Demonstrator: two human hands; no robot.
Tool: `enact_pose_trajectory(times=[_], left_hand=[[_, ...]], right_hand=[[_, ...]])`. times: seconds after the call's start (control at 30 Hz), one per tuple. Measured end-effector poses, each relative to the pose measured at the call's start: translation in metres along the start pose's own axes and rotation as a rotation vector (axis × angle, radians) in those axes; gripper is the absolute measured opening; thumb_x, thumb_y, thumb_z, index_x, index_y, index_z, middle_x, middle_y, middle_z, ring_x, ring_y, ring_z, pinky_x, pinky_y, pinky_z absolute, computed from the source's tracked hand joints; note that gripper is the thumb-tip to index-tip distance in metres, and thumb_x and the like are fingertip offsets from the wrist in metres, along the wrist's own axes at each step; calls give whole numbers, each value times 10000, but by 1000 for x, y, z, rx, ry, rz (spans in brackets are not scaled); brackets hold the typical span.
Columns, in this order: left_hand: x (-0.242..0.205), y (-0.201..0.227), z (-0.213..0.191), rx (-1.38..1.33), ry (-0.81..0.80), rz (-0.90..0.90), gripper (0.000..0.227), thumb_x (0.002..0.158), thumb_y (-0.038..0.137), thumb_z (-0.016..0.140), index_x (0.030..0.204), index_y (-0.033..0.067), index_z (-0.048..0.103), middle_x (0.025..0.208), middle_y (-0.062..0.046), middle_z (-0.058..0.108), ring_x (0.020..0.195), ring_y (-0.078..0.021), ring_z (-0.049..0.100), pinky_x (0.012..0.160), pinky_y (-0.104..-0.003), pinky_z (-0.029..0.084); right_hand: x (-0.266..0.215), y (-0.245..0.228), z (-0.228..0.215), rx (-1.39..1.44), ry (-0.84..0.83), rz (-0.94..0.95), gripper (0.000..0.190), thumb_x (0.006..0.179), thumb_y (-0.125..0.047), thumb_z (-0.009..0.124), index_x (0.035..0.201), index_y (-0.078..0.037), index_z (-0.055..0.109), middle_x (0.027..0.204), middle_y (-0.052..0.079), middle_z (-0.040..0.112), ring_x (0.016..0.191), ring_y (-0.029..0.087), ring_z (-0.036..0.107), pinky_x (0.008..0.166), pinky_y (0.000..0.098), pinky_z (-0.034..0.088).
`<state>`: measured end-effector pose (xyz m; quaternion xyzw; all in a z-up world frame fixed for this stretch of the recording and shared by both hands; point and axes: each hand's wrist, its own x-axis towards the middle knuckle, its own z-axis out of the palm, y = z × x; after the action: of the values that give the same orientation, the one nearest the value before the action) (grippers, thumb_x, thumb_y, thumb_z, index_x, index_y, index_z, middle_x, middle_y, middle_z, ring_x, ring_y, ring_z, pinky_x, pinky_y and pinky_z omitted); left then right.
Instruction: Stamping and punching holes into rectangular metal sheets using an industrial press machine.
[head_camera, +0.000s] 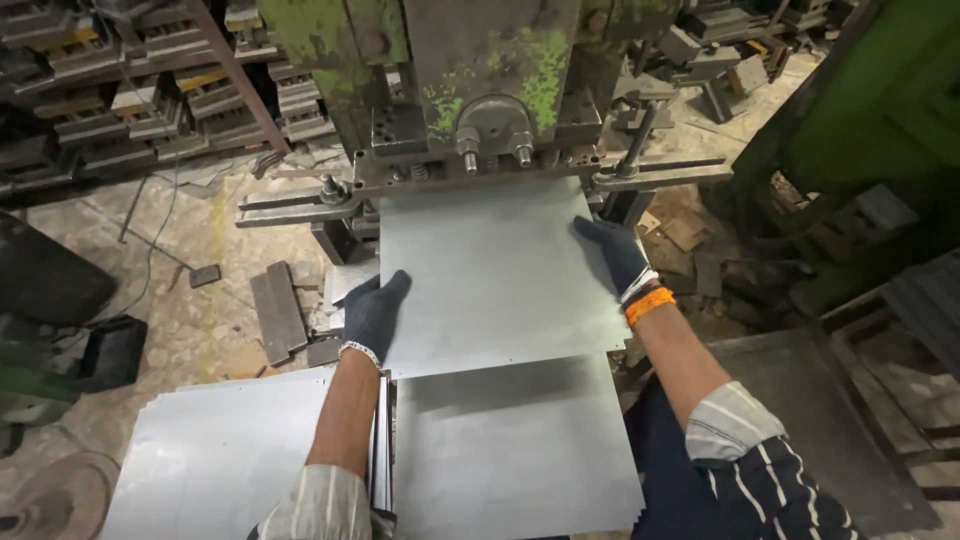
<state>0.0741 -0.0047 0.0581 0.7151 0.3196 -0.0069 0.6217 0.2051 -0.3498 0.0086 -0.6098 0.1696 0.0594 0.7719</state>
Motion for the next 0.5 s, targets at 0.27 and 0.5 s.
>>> enact_pose_trajectory(times=[0.27, 0.5], left_hand=[[8, -5, 2, 1, 16, 2, 576, 782, 468, 855, 1267, 185, 727, 1174, -108, 746, 1188, -270, 671, 1029, -397, 510], [7, -9, -1, -41, -64, 49, 616, 853, 444, 800, 1360, 124, 657, 1314, -178, 681, 1281, -315, 613, 1104, -450, 472]], right_hand=[[24, 14, -12, -33, 0, -32, 314, 712, -258, 960, 949, -137, 793, 907, 88, 779, 814, 202, 769, 791, 312, 609], [9, 11, -5, -89, -45, -106, 318, 772, -270, 924, 1050, -200, 785, 997, 56, 772, 878, 189, 751, 836, 322, 610]])
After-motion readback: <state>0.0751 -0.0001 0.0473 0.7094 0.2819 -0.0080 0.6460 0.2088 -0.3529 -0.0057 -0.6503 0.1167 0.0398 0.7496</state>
